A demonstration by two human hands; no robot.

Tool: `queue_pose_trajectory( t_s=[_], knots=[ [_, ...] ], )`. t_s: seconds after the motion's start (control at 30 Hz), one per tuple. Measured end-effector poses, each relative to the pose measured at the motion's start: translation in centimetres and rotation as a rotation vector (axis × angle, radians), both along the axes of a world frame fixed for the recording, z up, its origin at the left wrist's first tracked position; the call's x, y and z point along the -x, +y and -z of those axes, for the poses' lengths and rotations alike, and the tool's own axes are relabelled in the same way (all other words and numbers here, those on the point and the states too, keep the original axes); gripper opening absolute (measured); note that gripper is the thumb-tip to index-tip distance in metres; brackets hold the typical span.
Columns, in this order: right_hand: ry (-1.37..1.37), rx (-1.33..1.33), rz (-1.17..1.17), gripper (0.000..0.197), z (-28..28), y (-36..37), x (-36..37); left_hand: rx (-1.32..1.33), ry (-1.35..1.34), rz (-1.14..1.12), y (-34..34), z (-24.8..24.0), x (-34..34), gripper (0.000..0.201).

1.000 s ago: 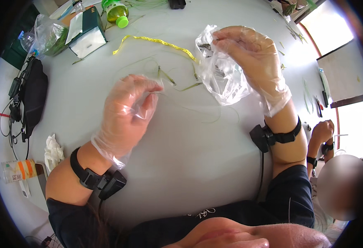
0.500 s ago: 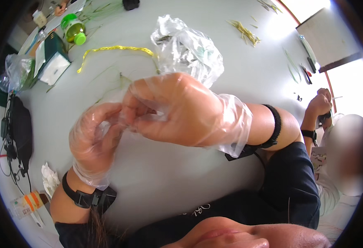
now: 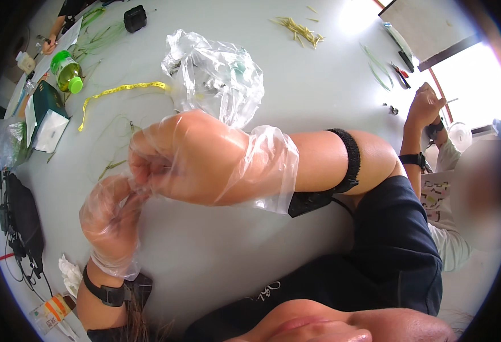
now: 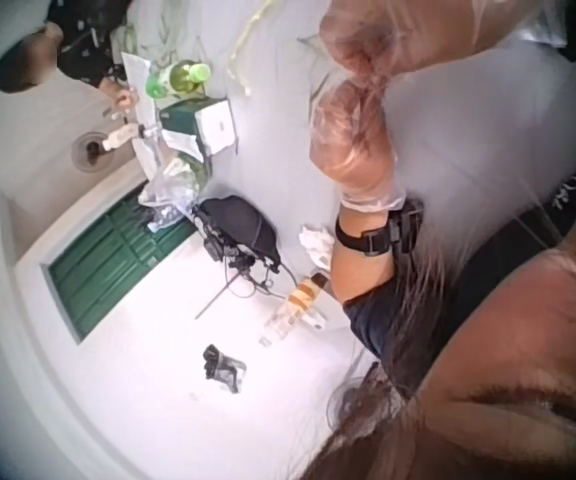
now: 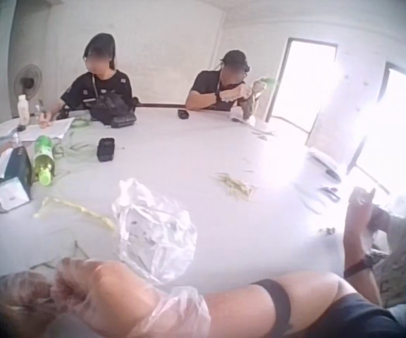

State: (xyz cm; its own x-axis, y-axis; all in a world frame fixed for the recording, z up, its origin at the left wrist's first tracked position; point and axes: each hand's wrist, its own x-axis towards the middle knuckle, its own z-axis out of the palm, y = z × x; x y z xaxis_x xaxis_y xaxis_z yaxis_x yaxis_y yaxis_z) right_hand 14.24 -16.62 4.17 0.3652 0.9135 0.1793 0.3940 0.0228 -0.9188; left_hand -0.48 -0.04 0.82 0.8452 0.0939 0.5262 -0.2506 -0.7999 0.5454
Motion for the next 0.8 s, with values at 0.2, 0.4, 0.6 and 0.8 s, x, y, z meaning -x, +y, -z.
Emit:
queue_pose_trajectory(
  t_s=[0.2, 0.4, 0.6, 0.8],
  knots=[
    [-0.016, -0.074, 0.012, 0.009, 0.4, 0.2, 0.1, 0.503, 0.107, -0.078, -0.4, 1.5, -0.2, 0.018],
    [-0.204, -0.254, 0.230, 0.018, -3.4, -0.7, -4.5, 0.699, 0.124, -0.020, -0.3, 1.1, -0.4, 0.012],
    [-0.235, -0.073, 1.077, 0.019, -8.5, -7.8, -14.8, 0.760, 0.169, 0.025, 0.0, 1.7, -1.0, 0.010],
    [-1.502, 1.336, 1.141, 0.034, 1.4, -26.6, -39.8, 0.730, 0.173, 0.093, -0.2, 1.0, -1.3, 0.009]
  ],
)
